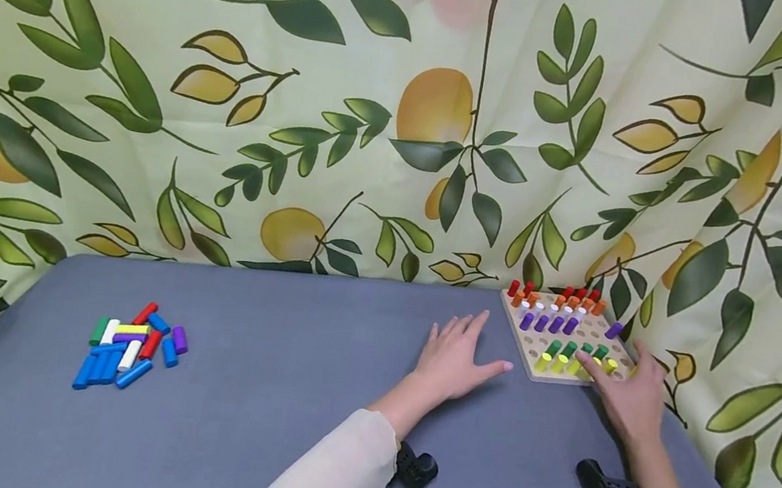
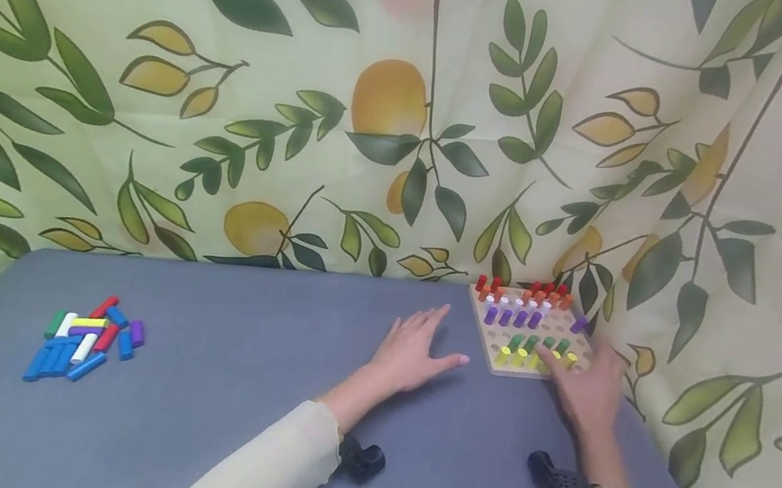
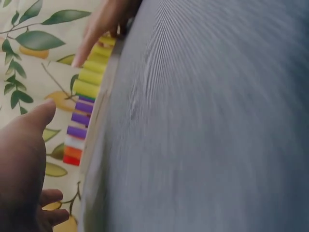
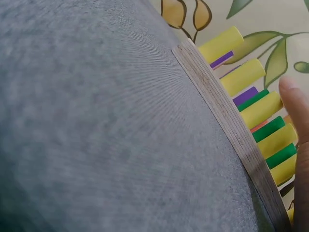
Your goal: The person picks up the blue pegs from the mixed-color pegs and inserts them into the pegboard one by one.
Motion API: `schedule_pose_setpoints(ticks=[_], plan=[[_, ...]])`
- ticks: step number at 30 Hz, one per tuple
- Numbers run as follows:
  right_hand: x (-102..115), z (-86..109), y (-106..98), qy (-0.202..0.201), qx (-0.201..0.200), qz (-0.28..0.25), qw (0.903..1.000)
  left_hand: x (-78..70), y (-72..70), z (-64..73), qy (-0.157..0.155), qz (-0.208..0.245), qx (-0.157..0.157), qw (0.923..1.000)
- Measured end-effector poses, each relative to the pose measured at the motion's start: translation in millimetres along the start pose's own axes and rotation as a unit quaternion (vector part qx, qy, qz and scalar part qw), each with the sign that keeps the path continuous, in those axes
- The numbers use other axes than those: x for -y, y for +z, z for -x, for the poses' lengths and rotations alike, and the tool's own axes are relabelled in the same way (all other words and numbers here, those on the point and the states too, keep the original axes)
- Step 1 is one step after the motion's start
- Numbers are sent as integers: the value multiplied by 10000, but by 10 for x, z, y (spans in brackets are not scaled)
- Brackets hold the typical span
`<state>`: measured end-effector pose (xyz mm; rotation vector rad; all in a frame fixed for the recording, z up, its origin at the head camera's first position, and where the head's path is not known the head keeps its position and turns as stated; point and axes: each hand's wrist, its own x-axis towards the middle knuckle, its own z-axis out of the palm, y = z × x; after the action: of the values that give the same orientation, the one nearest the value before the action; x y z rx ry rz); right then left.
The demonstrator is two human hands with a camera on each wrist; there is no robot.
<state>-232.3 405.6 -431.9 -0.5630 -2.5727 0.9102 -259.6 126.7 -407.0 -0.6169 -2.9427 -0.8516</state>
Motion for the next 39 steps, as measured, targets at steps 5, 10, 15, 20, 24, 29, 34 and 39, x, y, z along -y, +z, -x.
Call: schedule_pose_setpoints(ticks=[5,10,15,20,24,29,34,39], plan=[[49,36,-29,343,240,-179,9990,-60,122,-41,-177,337,132,9992],[51,59,-54,420,327,-115,9985,-97,230,-101,92,176,308,9993],[35,74,-25,112,547,28,9984,-99,311,-189,429,-149,397,9982],[81,56,18,-121,717,29,9974,-76,348,-281,320,-495,291,9978],[136,23,28,-63,868,250,9959,-52,358,-324,259,-622,165,9976],[104,7,9,-283,910,471,9943,-16,361,-297,230,-556,152,9981],[18,26,-16,-771,1000,609,9901,28,362,-208,130,-405,147,9990],[-26,71,-97,-1070,1184,554,9856,65,321,-120,194,-349,56,9992]])
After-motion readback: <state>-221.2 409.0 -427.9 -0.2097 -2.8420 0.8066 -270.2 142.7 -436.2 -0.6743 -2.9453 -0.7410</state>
